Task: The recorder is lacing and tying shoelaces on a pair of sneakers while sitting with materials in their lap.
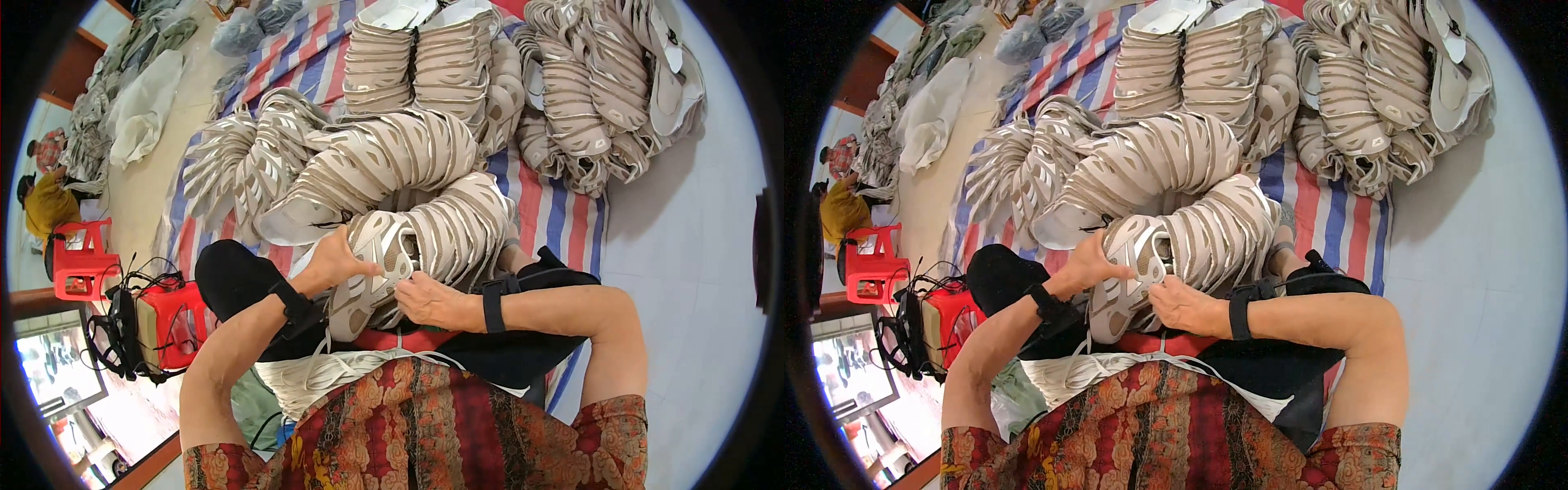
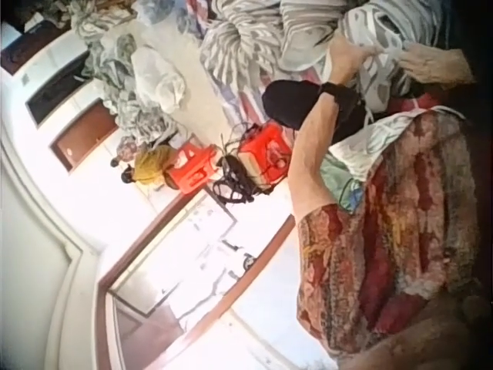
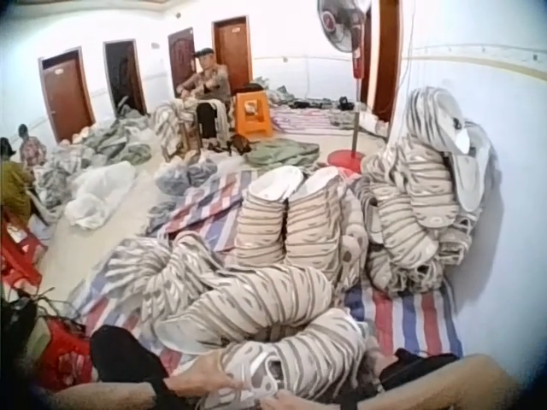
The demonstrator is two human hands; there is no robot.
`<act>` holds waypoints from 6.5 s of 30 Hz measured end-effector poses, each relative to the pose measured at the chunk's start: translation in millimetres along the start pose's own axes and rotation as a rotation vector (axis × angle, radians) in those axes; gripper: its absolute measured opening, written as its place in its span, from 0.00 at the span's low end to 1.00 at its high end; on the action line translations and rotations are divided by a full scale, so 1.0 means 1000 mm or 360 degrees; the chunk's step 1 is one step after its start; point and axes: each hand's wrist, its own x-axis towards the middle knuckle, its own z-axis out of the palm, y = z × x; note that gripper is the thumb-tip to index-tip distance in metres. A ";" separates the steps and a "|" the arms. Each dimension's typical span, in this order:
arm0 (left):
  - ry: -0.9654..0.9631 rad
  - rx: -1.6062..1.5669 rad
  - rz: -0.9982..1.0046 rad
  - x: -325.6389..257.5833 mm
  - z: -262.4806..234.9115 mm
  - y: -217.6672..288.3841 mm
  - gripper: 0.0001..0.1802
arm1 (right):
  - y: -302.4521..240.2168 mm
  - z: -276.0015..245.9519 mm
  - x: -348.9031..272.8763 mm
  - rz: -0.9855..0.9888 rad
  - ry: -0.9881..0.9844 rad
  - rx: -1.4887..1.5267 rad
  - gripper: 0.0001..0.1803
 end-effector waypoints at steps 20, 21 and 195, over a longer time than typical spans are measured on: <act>0.0126 0.0275 -0.0196 0.003 0.062 0.014 0.42 | 0.064 -0.022 -0.025 0.0275 0.0421 0.0848 0.06; 0.0134 0.0265 -0.0171 0.005 0.064 0.015 0.42 | 0.083 -0.023 -0.051 0.0586 0.0520 0.0745 0.05; 0.0569 -0.0094 0.0822 0.000 -0.009 0.098 0.23 | 0.101 -0.065 -0.027 0.1227 0.0750 0.0518 0.07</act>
